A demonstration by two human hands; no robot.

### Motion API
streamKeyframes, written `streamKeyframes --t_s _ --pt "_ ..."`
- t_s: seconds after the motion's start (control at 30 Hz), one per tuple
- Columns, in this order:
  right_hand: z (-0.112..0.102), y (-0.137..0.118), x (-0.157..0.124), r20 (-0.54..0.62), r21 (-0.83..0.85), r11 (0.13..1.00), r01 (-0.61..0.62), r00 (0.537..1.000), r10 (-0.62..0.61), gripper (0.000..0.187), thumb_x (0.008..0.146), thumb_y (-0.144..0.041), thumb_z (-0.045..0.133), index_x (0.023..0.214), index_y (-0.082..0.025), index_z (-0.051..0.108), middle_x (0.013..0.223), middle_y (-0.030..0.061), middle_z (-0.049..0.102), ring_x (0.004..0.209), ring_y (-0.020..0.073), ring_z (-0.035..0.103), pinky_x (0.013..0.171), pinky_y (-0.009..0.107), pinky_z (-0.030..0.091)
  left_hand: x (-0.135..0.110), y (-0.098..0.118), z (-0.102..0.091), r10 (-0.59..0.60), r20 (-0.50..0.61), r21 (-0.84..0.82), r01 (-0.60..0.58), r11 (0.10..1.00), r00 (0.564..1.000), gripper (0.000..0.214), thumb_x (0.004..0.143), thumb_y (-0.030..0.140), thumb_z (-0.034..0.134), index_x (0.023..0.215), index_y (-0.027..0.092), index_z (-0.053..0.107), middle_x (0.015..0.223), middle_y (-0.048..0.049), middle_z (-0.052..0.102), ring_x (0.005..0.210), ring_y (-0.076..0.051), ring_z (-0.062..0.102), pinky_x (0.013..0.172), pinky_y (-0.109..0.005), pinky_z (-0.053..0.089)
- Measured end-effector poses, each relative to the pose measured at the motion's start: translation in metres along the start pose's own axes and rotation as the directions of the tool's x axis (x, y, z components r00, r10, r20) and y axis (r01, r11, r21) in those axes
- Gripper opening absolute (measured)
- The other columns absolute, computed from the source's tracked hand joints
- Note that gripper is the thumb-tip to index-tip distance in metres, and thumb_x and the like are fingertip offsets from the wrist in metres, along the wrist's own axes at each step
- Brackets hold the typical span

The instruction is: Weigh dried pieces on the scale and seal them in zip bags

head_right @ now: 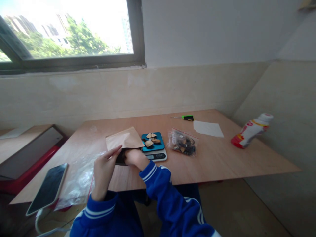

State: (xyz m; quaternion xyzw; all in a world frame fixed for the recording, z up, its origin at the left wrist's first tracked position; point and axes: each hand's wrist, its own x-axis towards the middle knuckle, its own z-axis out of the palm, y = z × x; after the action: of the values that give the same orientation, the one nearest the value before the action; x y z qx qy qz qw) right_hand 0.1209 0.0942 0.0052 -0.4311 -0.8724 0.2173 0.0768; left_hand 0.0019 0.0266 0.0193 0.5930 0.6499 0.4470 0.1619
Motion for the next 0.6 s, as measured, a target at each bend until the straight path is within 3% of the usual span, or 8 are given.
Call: streamKeyframes --t_s 0.2,0.43,0.6 --pt "-0.020 -0.003 -0.018 0.004 0.143 0.984 0.106 0.994 -0.108 0.018 0.086 -0.021 0.059 0.101 -0.016 0.067 0.102 0.0080 0.073 0.085 0.0192 0.068 0.073 0.026 0.052 0.002 0.008 -0.005 -0.036 0.012 0.082 0.035 0.996 0.999 0.026 0.086 0.034 0.055 0.103 0.029 0.074 0.094 -0.0027 0.077 0.085 -0.022 0.071 0.069 -0.029 0.050" --pt "-0.036 -0.013 -0.040 -0.140 0.175 0.965 0.194 0.975 -0.171 0.026 0.084 -0.026 0.064 0.106 -0.013 0.060 0.108 0.0136 0.069 0.098 0.0261 0.065 0.080 0.032 0.049 0.012 0.019 -0.019 -0.111 -0.044 0.151 0.117 0.982 0.993 0.026 0.085 0.035 0.057 0.104 0.031 0.074 0.093 -0.0036 0.077 0.084 -0.023 0.071 0.067 -0.029 0.048" --pt "-0.034 -0.015 -0.032 -0.192 0.091 0.987 0.134 0.975 -0.115 0.017 0.092 -0.023 0.053 0.099 -0.012 0.063 0.109 0.0149 0.069 0.101 0.0249 0.064 0.086 0.034 0.047 0.020 0.022 -0.018 -0.109 -0.028 0.196 0.113 0.974 0.994 0.025 0.085 0.036 0.057 0.104 0.032 0.074 0.094 -0.0048 0.077 0.086 -0.024 0.071 0.070 -0.031 0.048"
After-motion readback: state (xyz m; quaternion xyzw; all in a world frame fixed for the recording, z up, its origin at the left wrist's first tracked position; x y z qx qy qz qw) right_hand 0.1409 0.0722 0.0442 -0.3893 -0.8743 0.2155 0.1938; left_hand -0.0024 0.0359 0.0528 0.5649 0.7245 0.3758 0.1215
